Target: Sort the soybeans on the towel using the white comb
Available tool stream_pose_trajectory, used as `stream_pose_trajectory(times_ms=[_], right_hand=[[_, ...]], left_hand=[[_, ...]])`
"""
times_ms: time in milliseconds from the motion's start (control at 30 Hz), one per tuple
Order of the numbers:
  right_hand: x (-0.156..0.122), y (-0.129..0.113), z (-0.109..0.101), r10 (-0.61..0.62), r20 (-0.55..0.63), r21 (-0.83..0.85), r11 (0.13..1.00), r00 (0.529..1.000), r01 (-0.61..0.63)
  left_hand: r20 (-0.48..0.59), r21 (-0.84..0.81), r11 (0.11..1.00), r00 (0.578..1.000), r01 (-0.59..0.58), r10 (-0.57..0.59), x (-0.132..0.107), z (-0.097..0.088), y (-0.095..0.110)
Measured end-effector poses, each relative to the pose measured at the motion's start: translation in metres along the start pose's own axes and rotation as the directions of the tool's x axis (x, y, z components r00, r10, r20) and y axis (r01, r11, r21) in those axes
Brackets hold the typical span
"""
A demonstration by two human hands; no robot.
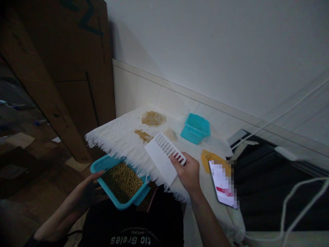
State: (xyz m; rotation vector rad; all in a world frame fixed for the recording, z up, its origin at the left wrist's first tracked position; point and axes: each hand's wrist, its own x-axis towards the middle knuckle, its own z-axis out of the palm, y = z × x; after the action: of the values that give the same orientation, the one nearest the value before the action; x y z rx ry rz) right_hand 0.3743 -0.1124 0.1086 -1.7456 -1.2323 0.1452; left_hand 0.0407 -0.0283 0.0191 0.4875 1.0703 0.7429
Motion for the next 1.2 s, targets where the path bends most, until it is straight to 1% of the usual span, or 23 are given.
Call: stream_pose_trajectory(times_ms=[33, 133, 233, 333, 400, 433, 500, 567, 633, 733, 833, 1000, 1067, 1200], right_hand=[[0.008, 0.004, 0.000, 0.010, 0.014, 0.011, 1.000, 1.000, -0.011], [0.032, 0.017, -0.001, 0.045, -0.006, 0.045, 0.998, 0.999, -0.044], [0.049, 0.029, -0.005, 0.089, -0.019, 0.120, 0.989, 0.996, -0.086], [0.054, 0.034, -0.013, 0.142, -0.044, 0.206, 0.970, 0.989, -0.130], [0.051, 0.035, -0.016, 0.179, -0.105, 0.258, 0.955, 0.978, -0.147], [0.050, 0.034, -0.017, 0.186, -0.144, 0.257, 0.956, 0.972, -0.145], [0.048, 0.030, -0.013, 0.148, -0.207, 0.176, 0.978, 0.967, -0.112], [0.051, 0.025, -0.003, 0.059, -0.219, 0.042, 0.998, 0.974, -0.051], [0.059, 0.020, 0.010, -0.015, -0.202, -0.049, 0.999, 0.979, 0.005], [0.075, 0.011, 0.030, -0.057, -0.151, -0.131, 0.991, 0.987, 0.037], [0.086, 0.003, 0.041, -0.077, -0.102, -0.150, 0.987, 0.992, 0.061], [0.085, -0.003, 0.045, -0.078, -0.067, -0.104, 0.992, 0.995, 0.071], [0.081, -0.004, 0.046, -0.083, -0.061, -0.100, 0.992, 0.995, 0.076], [0.074, -0.007, 0.045, -0.112, -0.060, -0.107, 0.989, 0.992, 0.105]], left_hand=[[0.008, 0.003, 1.000, 1.000, 0.000, 0.000, -0.001, 0.001, 0.000], [0.018, 0.000, 1.000, 1.000, -0.007, 0.007, -0.001, 0.001, 0.000], [0.013, -0.005, 1.000, 1.000, 0.011, -0.011, 0.000, 0.000, -0.001], [0.018, -0.021, 0.999, 1.000, 0.024, -0.024, 0.001, 0.000, -0.003], [0.032, -0.027, 1.000, 0.999, 0.010, -0.010, 0.002, -0.001, -0.005], [0.040, -0.023, 1.000, 0.999, 0.008, -0.007, 0.003, -0.002, -0.006], [0.048, -0.013, 1.000, 0.999, 0.015, -0.014, 0.004, -0.002, -0.007], [0.041, -0.007, 1.000, 0.999, 0.026, -0.025, 0.004, -0.002, -0.007], [0.026, 0.002, 0.999, 0.999, 0.041, -0.041, 0.004, 0.000, -0.005], [-0.010, 0.024, 0.998, 0.999, 0.049, -0.049, 0.004, 0.002, -0.003], [-0.034, 0.037, 0.998, 0.998, 0.054, -0.053, 0.007, 0.002, -0.005], [0.006, 0.052, 0.998, 0.999, 0.031, -0.032, 0.010, 0.002, -0.010], [0.012, 0.062, 0.998, 0.999, 0.033, -0.034, 0.005, 0.008, -0.009], [0.018, 0.075, 0.997, 1.000, 0.014, -0.015, -0.008, 0.025, -0.005]])
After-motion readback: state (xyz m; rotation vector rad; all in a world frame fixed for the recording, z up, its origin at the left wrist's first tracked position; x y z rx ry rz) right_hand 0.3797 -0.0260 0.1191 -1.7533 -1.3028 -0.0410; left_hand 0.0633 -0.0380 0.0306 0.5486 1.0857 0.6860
